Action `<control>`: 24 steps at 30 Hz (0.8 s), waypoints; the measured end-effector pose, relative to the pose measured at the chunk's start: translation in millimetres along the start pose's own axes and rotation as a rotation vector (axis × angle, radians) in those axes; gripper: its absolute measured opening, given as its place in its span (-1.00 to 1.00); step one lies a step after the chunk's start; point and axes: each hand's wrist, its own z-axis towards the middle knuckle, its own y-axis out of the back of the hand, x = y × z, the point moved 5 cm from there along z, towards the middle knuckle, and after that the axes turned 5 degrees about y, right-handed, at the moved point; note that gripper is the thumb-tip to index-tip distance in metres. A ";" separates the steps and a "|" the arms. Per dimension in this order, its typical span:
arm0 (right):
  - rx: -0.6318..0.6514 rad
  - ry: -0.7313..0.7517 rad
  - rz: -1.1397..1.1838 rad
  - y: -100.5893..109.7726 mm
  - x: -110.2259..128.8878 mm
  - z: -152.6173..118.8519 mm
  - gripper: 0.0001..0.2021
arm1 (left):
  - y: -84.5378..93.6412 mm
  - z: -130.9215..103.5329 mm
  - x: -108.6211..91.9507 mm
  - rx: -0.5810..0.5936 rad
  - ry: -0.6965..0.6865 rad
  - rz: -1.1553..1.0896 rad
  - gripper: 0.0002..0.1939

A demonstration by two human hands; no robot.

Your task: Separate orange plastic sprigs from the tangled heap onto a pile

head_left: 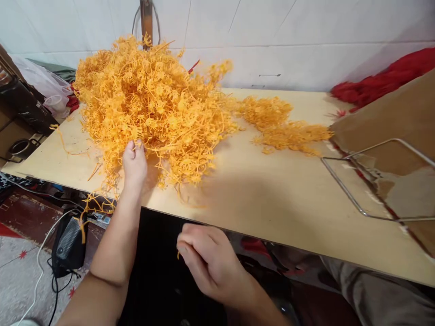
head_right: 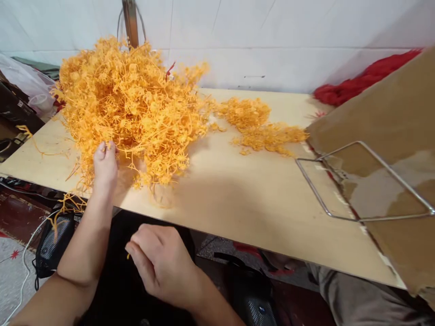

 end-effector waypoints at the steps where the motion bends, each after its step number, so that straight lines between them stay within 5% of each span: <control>1: -0.007 -0.059 0.077 2.3 -2.2 -1.7 -0.81 | 0.5 1.1 -2.9 0.024 0.002 -0.020 -0.69; 5: -0.279 -0.506 0.515 22.8 -42.2 -1.6 -0.88 | -8.2 -14.2 -17.2 0.271 -0.030 -0.011 -0.68; 8: -0.362 -0.647 0.667 30.2 -63.9 8.4 -0.72 | -10.1 -29.3 -20.1 0.370 -0.045 -0.008 -0.67; 17: -0.300 -0.698 0.511 24.8 -87.9 44.6 -0.74 | -3.4 -55.9 -29.2 0.560 -0.195 0.153 -0.68; 24: -0.279 -0.463 0.150 24.4 -77.6 43.5 -0.84 | -4.1 -48.1 -18.9 0.517 -0.001 0.057 -0.70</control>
